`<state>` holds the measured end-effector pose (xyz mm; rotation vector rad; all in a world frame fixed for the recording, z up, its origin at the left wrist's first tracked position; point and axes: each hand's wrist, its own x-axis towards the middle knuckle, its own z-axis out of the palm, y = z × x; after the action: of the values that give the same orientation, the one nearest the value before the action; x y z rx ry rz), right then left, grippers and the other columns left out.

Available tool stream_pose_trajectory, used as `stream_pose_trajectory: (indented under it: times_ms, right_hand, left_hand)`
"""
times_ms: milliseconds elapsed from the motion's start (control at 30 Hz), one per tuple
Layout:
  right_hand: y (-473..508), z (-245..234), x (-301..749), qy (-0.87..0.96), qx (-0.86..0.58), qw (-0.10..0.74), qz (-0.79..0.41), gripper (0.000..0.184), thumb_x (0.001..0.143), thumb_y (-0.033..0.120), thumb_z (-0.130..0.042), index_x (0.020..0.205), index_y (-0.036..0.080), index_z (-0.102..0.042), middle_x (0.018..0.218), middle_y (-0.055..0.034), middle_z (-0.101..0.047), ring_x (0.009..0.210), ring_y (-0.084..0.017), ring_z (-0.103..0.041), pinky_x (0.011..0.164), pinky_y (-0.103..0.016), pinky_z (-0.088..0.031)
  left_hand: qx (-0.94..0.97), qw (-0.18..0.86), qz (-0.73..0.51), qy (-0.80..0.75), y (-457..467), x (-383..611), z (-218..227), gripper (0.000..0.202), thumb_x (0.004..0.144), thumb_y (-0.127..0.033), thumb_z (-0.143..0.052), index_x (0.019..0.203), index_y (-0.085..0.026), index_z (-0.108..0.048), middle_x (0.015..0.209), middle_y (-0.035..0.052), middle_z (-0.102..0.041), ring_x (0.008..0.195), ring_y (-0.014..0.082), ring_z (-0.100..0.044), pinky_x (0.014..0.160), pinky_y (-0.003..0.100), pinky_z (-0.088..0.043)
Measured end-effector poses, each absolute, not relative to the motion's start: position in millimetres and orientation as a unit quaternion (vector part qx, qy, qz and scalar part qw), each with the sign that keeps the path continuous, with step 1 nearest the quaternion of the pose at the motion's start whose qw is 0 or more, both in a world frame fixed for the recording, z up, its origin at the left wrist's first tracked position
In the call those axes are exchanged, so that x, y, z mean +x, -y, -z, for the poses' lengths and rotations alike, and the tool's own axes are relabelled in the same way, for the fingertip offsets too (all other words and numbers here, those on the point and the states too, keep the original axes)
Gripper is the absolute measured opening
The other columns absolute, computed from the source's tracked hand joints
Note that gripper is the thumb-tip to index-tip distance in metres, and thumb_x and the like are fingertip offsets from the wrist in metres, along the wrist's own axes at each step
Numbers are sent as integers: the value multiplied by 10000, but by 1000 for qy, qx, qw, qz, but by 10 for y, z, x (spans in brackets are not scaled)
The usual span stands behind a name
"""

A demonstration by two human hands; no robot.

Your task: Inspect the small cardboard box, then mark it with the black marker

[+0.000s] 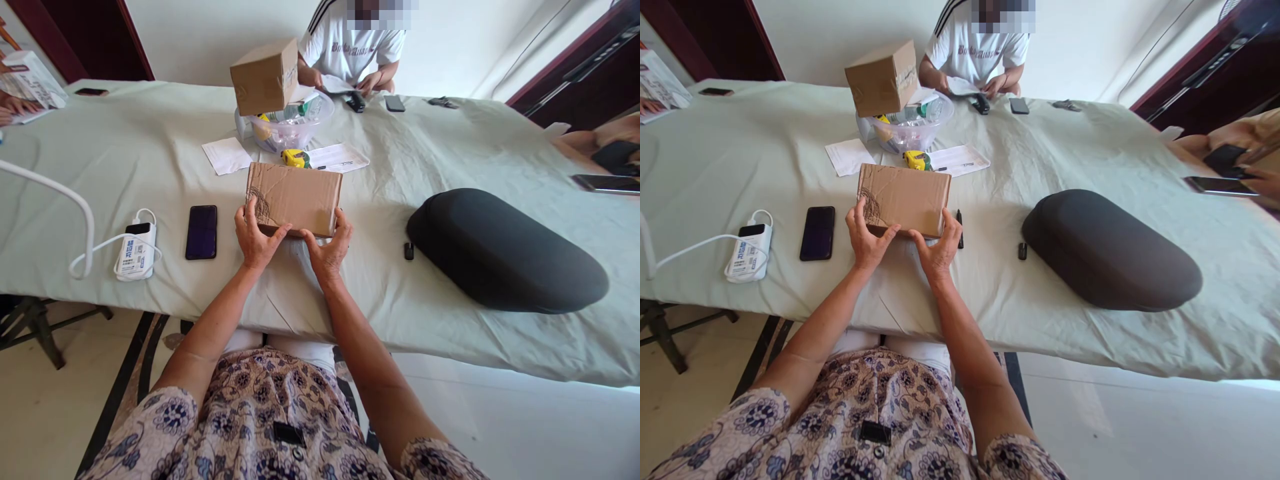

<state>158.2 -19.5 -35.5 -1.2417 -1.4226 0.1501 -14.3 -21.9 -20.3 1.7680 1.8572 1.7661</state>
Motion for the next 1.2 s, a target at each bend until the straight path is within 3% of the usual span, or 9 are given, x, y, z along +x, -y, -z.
stream_pose_trajectory:
  times_ms: [100, 200, 400, 500, 700, 867, 1000, 1100, 1200]
  right_hand:
    - [207, 321, 1614, 611, -514, 596, -89, 600, 931, 660, -609, 1349, 234, -543, 1216, -146, -603, 1092, -290, -592, 934, -476, -550]
    - [243, 265, 1620, 617, -493, 607, -91, 433, 991, 598, -523, 1174, 228, -654, 1069, -109, -635, 932, -227, -622, 817, -388, -566]
    - [285, 204, 1566, 632, -446, 628, -86, 340, 1012, 526, -530, 1022, 228, -694, 910, -64, -620, 787, -185, -601, 770, -367, -565]
    - [260, 231, 1548, 627, -470, 617, -77, 364, 978, 583, -561, 1018, 238, -671, 885, -50, -598, 756, -182, -578, 757, -370, -563]
    - [170, 352, 1571, 595, -495, 626, -91, 396, 921, 591, -643, 1123, 251, -638, 996, -48, -578, 748, -156, -548, 721, -321, -555]
    - [104, 397, 1609, 554, -505, 640, -169, 422, 942, 604, -569, 1165, 250, -624, 983, -49, -587, 844, -179, -599, 766, -317, -550]
    - [75, 401, 1624, 559, -479, 651, -189, 413, 948, 585, -571, 1158, 242, -666, 919, -36, -576, 812, -172, -588, 761, -320, -538]
    - [115, 397, 1588, 572, -456, 652, -200, 388, 939, 576, -608, 1102, 233, -690, 826, -10, -573, 725, -154, -577, 702, -308, -535]
    - [216, 389, 1498, 607, -441, 627, -209, 372, 938, 582, -619, 1045, 234, -697, 768, -6, -638, 665, -153, -617, 662, -308, -562]
  left_hand:
    - [552, 13, -596, -583, 180, -217, 196, 1017, 812, -857, -624, 1520, -168, -386, 1435, 234, -528, 1390, 348, -524, 1209, 485, -413]
    - [533, 11, -611, -586, 133, -291, 195, 987, 848, -843, -589, 1524, -158, -369, 1437, 236, -536, 1379, 332, -539, 1193, 459, -432]
    - [555, 6, -599, -577, 90, -354, 210, 737, 959, -747, -488, 1331, -122, -606, 1406, 253, -528, 1367, 338, -528, 1204, 484, -413]
    - [569, 18, -567, -596, 98, -363, 217, 693, 926, -716, -591, 1321, -149, -631, 1458, 243, -470, 1412, 357, -486, 1213, 500, -401]
    - [579, 13, -541, -610, 92, -354, 230, 771, 762, -726, -795, 1286, -176, -665, 1381, 220, -528, 1373, 375, -506, 1182, 498, -430]
    - [563, 26, -580, -588, 75, -398, 241, 540, 960, -678, -573, 1202, -214, -706, 1288, 164, -591, 1279, 288, -584, 1145, 428, -470]
    - [554, 37, -597, -580, 50, -453, 247, 576, 999, -694, -466, 1192, -213, -717, 1258, 164, -622, 1291, 277, -589, 1175, 428, -459]
    - [548, 24, -591, -591, 25, -438, 274, 689, 1019, -704, -362, 1286, -163, -695, 1416, 228, -551, 1416, 324, -508, 1239, 488, -392]
    - [560, 19, -564, -607, 26, -375, 309, 733, 1022, -701, -321, 1394, -162, -650, 1637, 238, -340, 1577, 387, -294, 1287, 579, -284]
